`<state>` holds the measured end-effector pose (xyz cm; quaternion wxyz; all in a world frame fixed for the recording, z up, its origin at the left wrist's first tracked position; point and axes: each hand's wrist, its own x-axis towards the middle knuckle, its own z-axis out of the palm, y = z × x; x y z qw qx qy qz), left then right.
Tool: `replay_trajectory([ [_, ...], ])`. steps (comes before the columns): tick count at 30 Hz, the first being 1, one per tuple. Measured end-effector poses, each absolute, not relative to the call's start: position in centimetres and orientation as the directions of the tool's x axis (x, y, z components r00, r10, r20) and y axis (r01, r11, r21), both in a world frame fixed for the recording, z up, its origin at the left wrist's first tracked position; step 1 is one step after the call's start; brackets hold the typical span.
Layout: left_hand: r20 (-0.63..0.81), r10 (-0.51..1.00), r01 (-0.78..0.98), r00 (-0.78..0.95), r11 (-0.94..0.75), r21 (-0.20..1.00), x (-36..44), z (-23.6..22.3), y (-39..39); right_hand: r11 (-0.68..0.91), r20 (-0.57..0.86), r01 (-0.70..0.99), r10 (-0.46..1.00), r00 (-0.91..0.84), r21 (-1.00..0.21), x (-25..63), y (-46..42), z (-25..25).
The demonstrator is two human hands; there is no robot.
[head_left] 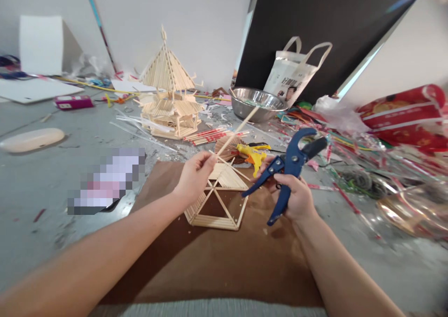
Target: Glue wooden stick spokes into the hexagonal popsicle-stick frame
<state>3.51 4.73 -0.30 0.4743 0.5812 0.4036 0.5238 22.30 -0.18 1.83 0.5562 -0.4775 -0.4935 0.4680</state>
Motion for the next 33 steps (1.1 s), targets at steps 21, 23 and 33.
replay_trajectory([
  [21, 0.253, 0.893, -0.051, 0.371, -0.253, 0.966, 3.6, 0.0, 3.6, 0.184, 0.247, 0.957, 0.961, -0.127, -0.224, 22.0, -0.1, 0.2],
  [23, 0.248, 0.886, -0.056, 0.391, -0.246, 0.968, 3.7, -0.1, 3.6, 0.194, 0.236, 0.955, 0.962, -0.14, -0.223, 21.8, -0.1, 0.3],
  [33, 0.308, 0.824, -0.177, 0.476, -0.253, 0.951, 4.2, -1.0, 3.7, 0.25, 0.252, 0.957, 0.945, -0.208, -0.148, 21.2, -0.7, 0.3],
])
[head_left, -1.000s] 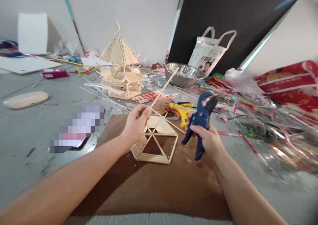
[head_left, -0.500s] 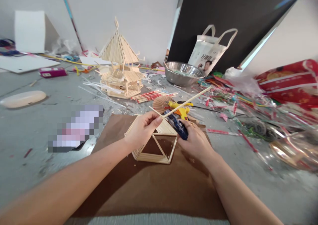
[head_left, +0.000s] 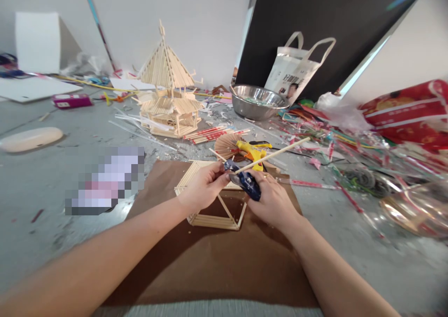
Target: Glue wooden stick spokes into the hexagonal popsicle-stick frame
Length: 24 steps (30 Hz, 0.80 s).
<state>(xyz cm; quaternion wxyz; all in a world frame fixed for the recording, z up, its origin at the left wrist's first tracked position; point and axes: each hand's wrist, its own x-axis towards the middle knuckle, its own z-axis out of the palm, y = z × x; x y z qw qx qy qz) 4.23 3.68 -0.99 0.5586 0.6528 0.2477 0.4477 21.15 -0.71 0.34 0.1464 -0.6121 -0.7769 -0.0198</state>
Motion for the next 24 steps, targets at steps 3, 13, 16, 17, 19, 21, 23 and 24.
replay_trajectory([
  [3, 0.319, 0.798, -0.2, 0.511, -0.25, 0.947, 4.4, -0.9, 3.6, 0.257, 0.257, 0.957, 0.942, -0.217, -0.132, 21.0, -0.8, 0.4],
  [13, 0.337, 0.786, -0.166, 0.519, -0.294, 0.941, 4.4, -1.1, 3.6, 0.219, 0.191, 0.969, 0.962, -0.195, -0.113, 20.9, -1.0, 0.7],
  [16, 0.348, 0.783, -0.158, 0.516, -0.312, 0.937, 4.4, -1.1, 3.6, 0.211, 0.161, 0.971, 0.968, -0.191, -0.117, 20.8, -1.0, 1.0],
  [17, 0.349, 0.783, -0.156, 0.515, -0.315, 0.936, 4.3, -1.1, 3.6, 0.208, 0.153, 0.971, 0.97, -0.189, -0.117, 20.8, -1.0, 1.0],
  [19, 0.347, 0.784, -0.147, 0.515, -0.318, 0.937, 4.3, -1.1, 3.6, 0.202, 0.135, 0.972, 0.973, -0.186, -0.119, 20.7, -1.0, 1.1],
  [21, 0.34, 0.785, -0.14, 0.517, -0.315, 0.939, 4.3, -1.0, 3.6, 0.194, 0.12, 0.973, 0.976, -0.179, -0.122, 20.6, -1.1, 1.2],
  [23, 0.335, 0.789, -0.137, 0.515, -0.309, 0.941, 4.4, -1.0, 3.6, 0.179, 0.108, 0.976, 0.98, -0.165, -0.127, 20.5, -1.1, 1.3],
  [24, 0.333, 0.791, -0.139, 0.513, -0.307, 0.942, 4.4, -1.0, 3.6, 0.169, 0.101, 0.977, 0.982, -0.157, -0.128, 20.5, -1.1, 1.3],
])
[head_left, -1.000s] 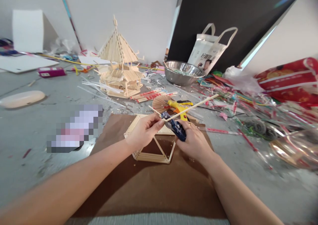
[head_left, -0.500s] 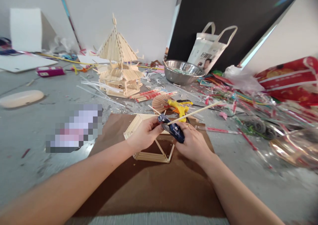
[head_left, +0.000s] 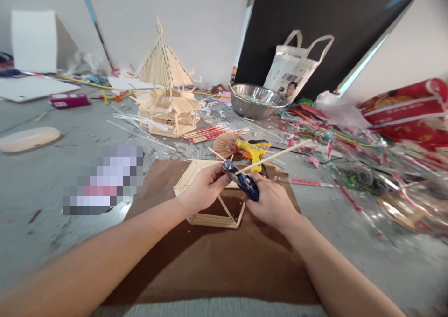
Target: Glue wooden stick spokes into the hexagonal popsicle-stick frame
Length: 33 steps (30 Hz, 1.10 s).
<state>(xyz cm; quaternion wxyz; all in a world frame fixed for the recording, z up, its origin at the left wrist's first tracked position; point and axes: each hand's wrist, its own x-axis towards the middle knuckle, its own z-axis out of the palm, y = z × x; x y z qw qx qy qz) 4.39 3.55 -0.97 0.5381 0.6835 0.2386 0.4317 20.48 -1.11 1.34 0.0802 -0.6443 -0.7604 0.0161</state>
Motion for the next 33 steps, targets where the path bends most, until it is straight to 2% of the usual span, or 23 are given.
replay_trajectory([
  [6, 0.327, 0.8, -0.129, 0.503, -0.305, 0.944, 4.51, -0.97, 3.55, 0.115, 0.045, 0.985, 0.993, -0.11, -0.13, 20.26, -1.15, 1.8],
  [16, 0.265, 0.859, 0.161, 0.439, -0.365, 0.917, 4.63, -0.64, 3.1, 0.054, 0.009, 0.99, 0.999, -0.053, -0.129, 19.97, -1.1, 2.04],
  [20, 0.238, 0.87, 0.142, 0.431, -0.327, 0.934, 4.61, -0.84, 3.38, 0.067, 0.006, 0.984, 0.998, -0.066, -0.164, 20.1, -1.1, 1.94],
  [22, 0.197, 0.867, 0.061, 0.458, -0.252, 0.966, 4.56, -1.05, 3.55, 0.086, 0.023, 0.979, 0.996, -0.084, -0.183, 20.28, -1.11, 1.85],
  [24, 0.114, 0.85, -0.041, 0.514, -0.109, 0.993, 4.5, -1.23, 3.68, 0.111, 0.053, 0.976, 0.993, -0.102, -0.188, 20.48, -1.11, 1.75],
  [28, -0.049, 0.762, -0.172, 0.646, 0.207, 0.963, 4.35, -1.13, 3.83, 0.142, 0.064, 0.972, 0.989, -0.132, -0.187, 20.72, -1.09, 1.66],
  [33, -0.095, 0.694, -0.219, 0.714, 0.349, 0.911, 3.99, -0.68, 4.02, 0.155, 0.057, 0.974, 0.987, -0.148, -0.165, 20.68, -1.14, 1.75],
])
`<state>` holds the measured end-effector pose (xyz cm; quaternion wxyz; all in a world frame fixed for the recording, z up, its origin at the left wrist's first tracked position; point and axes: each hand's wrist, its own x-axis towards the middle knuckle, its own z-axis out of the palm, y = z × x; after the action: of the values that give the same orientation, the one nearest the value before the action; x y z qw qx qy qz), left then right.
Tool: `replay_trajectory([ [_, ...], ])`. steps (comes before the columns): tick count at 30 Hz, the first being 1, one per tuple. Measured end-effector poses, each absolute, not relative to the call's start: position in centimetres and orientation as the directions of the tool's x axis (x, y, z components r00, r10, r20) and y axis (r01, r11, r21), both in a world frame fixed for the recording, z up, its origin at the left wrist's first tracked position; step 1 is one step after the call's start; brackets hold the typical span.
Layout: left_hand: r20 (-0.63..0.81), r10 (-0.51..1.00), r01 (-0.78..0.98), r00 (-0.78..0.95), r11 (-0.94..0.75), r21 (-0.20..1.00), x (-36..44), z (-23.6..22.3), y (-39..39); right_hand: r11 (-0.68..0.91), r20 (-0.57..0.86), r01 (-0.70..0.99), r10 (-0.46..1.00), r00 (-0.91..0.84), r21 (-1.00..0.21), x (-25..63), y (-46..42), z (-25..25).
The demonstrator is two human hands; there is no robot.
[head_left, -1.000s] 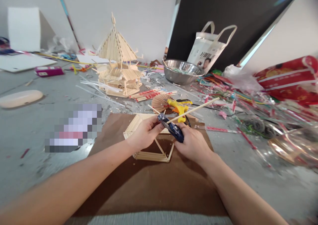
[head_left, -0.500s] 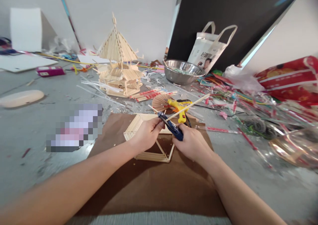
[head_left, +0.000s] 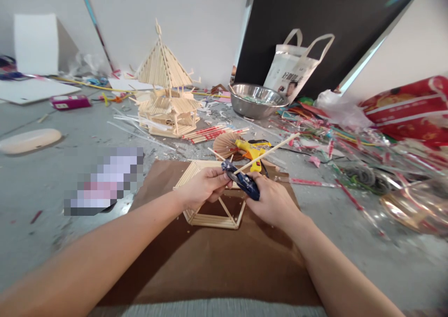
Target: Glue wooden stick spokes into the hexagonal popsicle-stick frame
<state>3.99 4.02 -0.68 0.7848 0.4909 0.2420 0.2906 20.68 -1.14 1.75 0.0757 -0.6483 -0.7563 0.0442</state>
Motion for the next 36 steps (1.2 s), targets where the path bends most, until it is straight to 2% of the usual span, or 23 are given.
replay_trajectory([
  [6, -0.143, 0.603, -0.201, 0.785, 0.466, 0.861, 3.72, -0.61, 4.05, 0.173, 0.039, 0.967, 0.985, -0.169, -0.187, 20.72, -1.26, 1.8],
  [11, -0.115, 0.647, -0.217, 0.754, 0.41, 0.886, 3.92, -0.63, 3.89, 0.155, 0.014, 0.967, 0.988, -0.156, -0.202, 20.67, -1.23, 1.96],
  [14, -0.07, 0.718, -0.187, 0.692, 0.272, 0.944, 4.17, -0.77, 3.81, 0.123, -0.007, 0.972, 0.992, -0.127, -0.199, 20.61, -1.15, 2.04],
  [17, 0.041, 0.799, -0.09, 0.6, 0.017, 0.996, 4.37, -0.83, 3.67, 0.1, -0.018, 0.977, 0.994, -0.105, -0.19, 20.56, -1.11, 2.06],
  [20, 0.207, 0.823, 0.011, 0.53, -0.25, 0.968, 4.46, -0.76, 3.51, 0.077, -0.022, 0.982, 0.996, -0.082, -0.174, 20.44, -1.18, 2.04],
  [23, 0.259, 0.821, 0.1, 0.509, -0.355, 0.929, 4.51, -0.8, 3.41, 0.068, -0.021, 0.983, 0.997, -0.073, -0.169, 20.26, -1.26, 2.04],
  [27, 0.239, 0.828, 0.146, 0.508, -0.356, 0.923, 4.59, -1.04, 3.5, 0.071, -0.026, 0.981, 0.997, -0.077, -0.178, 20.19, -1.16, 2.13],
  [31, 0.207, 0.845, 0.113, 0.493, -0.297, 0.948, 4.52, -1.16, 3.77, 0.099, -0.025, 0.969, 0.994, -0.108, -0.228, 20.4, -1.0, 2.12],
  [33, 0.162, 0.849, 0.061, 0.503, -0.222, 0.973, 4.43, -1.18, 3.9, 0.105, -0.014, 0.961, 0.994, -0.113, -0.257, 20.5, -1.01, 2.09],
  [36, 0.039, 0.828, -0.052, 0.56, -0.012, 0.999, 4.33, -1.16, 3.97, 0.103, -0.013, 0.955, 0.994, -0.111, -0.277, 20.57, -1.13, 2.07],
])
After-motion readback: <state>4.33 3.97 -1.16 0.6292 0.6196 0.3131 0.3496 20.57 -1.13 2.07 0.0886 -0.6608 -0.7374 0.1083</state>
